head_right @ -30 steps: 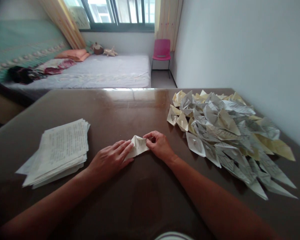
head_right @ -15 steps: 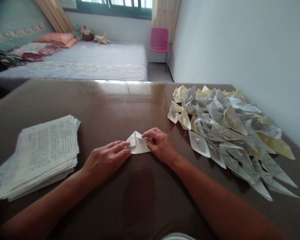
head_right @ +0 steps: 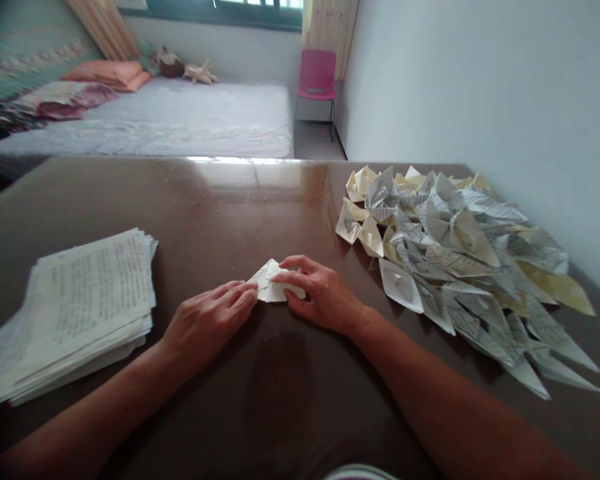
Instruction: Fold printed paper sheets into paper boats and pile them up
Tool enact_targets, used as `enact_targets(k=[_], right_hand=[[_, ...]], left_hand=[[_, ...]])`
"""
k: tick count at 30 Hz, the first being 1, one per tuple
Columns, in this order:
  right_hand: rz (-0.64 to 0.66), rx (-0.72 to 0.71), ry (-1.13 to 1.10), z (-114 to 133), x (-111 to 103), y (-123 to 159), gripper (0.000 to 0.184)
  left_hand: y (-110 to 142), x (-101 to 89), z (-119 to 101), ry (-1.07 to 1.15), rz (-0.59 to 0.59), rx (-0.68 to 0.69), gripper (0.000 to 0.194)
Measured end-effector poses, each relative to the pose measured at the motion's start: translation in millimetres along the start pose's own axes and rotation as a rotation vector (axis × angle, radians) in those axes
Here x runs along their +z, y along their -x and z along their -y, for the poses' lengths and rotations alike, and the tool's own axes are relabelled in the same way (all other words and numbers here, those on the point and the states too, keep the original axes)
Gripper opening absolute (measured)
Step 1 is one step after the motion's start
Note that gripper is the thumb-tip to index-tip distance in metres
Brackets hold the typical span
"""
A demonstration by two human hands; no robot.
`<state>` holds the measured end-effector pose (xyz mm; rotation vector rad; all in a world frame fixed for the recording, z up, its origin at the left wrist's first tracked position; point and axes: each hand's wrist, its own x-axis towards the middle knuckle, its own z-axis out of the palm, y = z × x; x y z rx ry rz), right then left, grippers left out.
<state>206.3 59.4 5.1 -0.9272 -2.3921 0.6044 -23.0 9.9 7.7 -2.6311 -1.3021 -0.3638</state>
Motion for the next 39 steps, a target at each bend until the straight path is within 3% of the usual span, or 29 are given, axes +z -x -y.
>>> enact_targets(k=[5,11,21,28,33,36,39], right_hand=[[0.108,-0.091,0.197,4.8,-5.3,0.3,0.03],[0.144,-0.149,0.495,10.9,-1.5,1.6,0.023],[0.077,0.039,0.191,7.1,1.2,1.3,0.013],[0.05,0.061,0.224,8.5,6.3,-0.4,0.013],[0.031,-0.112,0.452,10.7,3.3,-1.9,0.017],[0.07,-0.225,0.499,7.6,0.0,-1.4,0.018],[0.11,-0.251,0.514,4.9,-0.2,-0.9,0.02]], left_hand=[[-0.4,-4.8,-1.1,-0.021,0.005,0.017,0.019],[0.9,-3.2,-0.7,-0.04,-0.033,0.049,0.02],[-0.9,4.4,1.1,0.021,-0.053,0.011,0.025],[-1.8,6.7,1.7,0.009,-0.072,0.034,0.023],[-4.7,5.5,1.4,-0.027,-0.073,0.025,0.029],[-5.7,5.3,2.9,-0.029,-0.037,0.058,0.029],[-6.3,5.2,4.0,0.002,0.022,0.083,0.024]])
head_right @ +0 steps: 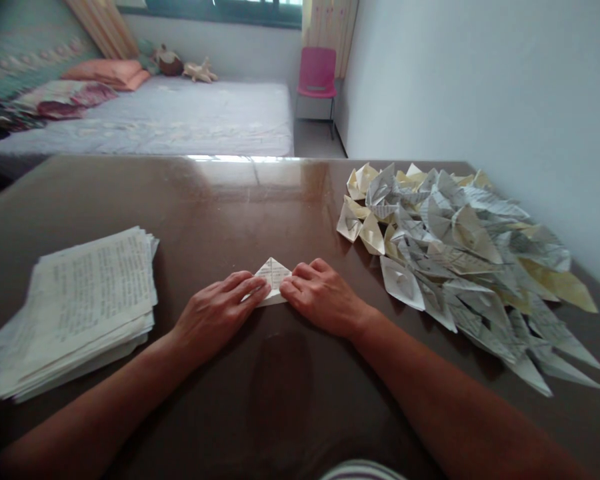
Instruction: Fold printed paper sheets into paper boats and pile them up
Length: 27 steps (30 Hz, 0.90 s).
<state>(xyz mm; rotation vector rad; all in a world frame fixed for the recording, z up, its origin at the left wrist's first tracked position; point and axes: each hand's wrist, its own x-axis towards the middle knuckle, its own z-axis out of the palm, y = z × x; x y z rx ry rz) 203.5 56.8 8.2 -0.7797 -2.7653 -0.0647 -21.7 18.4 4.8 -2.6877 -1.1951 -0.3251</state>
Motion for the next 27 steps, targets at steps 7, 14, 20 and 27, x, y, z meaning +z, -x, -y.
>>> enact_targets(k=[7,14,20,27], right_hand=[[0.049,0.095,-0.19,-4.7,1.6,1.3,0.022],[0.004,0.238,-0.561,-25.2,12.9,4.7,0.02],[-0.025,0.414,-0.625,-20.5,12.4,-1.4,0.015],[0.053,0.544,-0.5,-16.0,4.9,-8.1,0.01]], left_hand=[[3.4,0.0,6.1,0.1,0.065,-0.036,0.024],[9.6,5.8,24.5,0.44,0.053,-0.185,0.025],[1.9,13.6,26.7,0.496,0.065,-0.378,0.022],[-3.0,9.6,19.2,0.303,0.135,-0.426,0.025]])
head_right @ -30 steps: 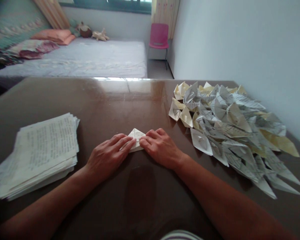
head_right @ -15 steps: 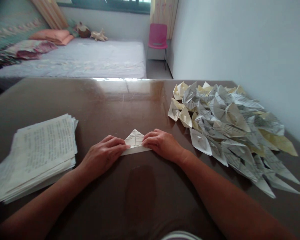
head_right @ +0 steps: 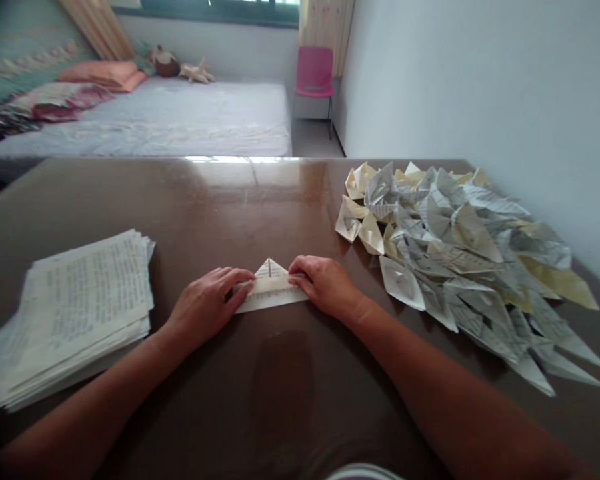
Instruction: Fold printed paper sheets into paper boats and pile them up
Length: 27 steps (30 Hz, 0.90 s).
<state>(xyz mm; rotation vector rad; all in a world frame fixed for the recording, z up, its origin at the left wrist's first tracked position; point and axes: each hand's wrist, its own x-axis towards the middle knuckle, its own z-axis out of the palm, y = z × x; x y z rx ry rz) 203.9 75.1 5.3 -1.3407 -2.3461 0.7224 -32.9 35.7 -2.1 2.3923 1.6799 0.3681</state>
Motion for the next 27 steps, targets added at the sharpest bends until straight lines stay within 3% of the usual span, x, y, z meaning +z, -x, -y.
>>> enact_targets(k=[5,8,11,16,19,21,27], right_hand=[[0.01,0.052,0.171,3.9,-1.9,1.6,0.012],[0.019,0.063,0.218,6.0,-1.5,1.9,0.012],[0.01,0.051,0.235,5.0,0.0,1.1,0.011],[-0.024,0.032,0.271,7.2,-0.3,3.4,0.012],[-0.06,-0.102,0.458,21.2,0.1,12.0,0.018],[-0.004,-0.185,0.562,33.4,2.6,20.0,0.022],[0.18,-0.053,0.687,49.2,8.9,36.3,0.046]], left_hand=[[1.8,0.7,-3.1,-0.213,-0.054,0.013,0.03],[7.1,2.0,-9.4,-0.295,-0.165,0.187,0.036],[13.8,6.8,-20.8,-0.276,-0.177,0.381,0.036],[18.0,15.7,-32.4,-0.254,-0.102,0.313,0.037],[17.1,16.8,-31.4,-0.255,-0.088,0.298,0.037],[16.6,16.5,-30.6,-0.249,-0.081,0.297,0.037],[17.0,14.0,-29.7,-0.273,-0.071,0.313,0.036]])
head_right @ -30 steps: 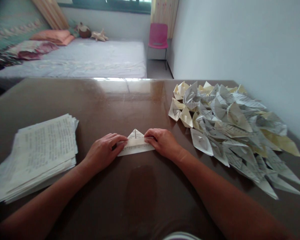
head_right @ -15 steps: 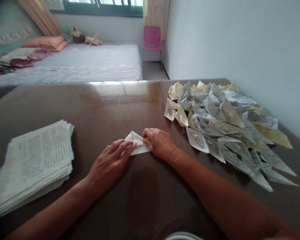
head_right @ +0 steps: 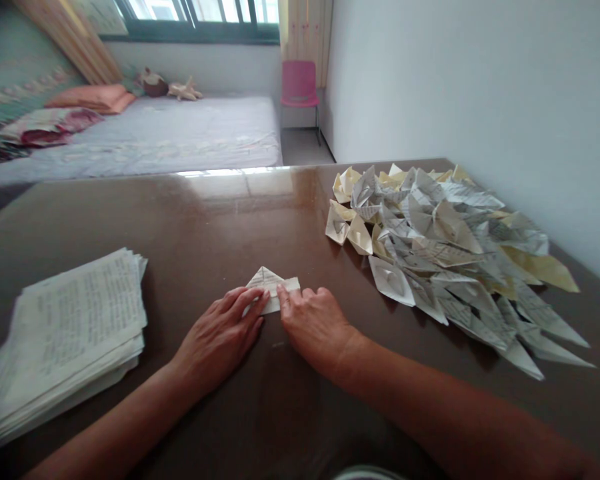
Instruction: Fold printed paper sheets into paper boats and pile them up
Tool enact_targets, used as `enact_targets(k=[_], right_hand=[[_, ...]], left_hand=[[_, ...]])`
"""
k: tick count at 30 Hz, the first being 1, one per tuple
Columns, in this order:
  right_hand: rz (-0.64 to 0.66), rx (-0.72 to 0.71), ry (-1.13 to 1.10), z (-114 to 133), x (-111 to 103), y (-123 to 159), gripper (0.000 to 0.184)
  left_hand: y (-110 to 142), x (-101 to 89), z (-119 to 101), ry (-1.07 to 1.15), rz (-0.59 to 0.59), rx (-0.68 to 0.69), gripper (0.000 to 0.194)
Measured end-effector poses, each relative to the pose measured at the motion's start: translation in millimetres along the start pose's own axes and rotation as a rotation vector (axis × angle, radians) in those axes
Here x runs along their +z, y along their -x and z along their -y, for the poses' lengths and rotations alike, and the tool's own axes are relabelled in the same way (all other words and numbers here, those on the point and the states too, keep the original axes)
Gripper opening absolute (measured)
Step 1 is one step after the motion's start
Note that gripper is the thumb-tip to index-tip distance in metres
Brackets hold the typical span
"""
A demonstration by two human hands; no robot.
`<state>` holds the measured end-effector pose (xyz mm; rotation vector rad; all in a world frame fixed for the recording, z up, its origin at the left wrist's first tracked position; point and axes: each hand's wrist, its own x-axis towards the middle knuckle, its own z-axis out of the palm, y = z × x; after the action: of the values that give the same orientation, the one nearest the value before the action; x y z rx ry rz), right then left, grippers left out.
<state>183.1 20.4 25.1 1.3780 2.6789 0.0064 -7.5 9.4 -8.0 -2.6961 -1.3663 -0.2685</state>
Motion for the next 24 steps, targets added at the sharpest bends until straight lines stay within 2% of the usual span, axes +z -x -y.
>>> enact_targets(k=[7,11,14,16,18,20,24], right_hand=[[0.155,0.083,0.019,-5.6,-3.6,6.7,0.053],[0.179,0.094,0.002,-9.9,-9.8,4.7,0.046],[0.019,0.097,-0.038,-20.3,-8.8,-5.6,0.022],[-0.155,0.104,-0.069,-27.6,-2.7,-14.6,0.022],[-0.259,0.085,-0.139,-32.0,6.5,-22.2,0.029],[-0.29,0.067,-0.253,-33.0,15.7,-26.8,0.03],[-0.284,0.081,-0.472,-31.2,26.5,-29.8,0.019]], left_hand=[[10.1,-13.3,9.6,-0.138,-0.012,0.008,0.029],[12.7,-20.4,12.6,-0.198,-0.026,-0.016,0.022],[12.0,-19.2,15.9,-0.189,-0.076,-0.021,0.019],[11.1,-16.5,18.7,-0.165,-0.11,-0.022,0.019],[10.3,-14.1,21.1,-0.144,-0.123,-0.028,0.019],[9.5,-12.9,22.4,-0.133,-0.118,-0.044,0.021],[8.1,-13.3,22.3,-0.135,-0.103,-0.052,0.021]])
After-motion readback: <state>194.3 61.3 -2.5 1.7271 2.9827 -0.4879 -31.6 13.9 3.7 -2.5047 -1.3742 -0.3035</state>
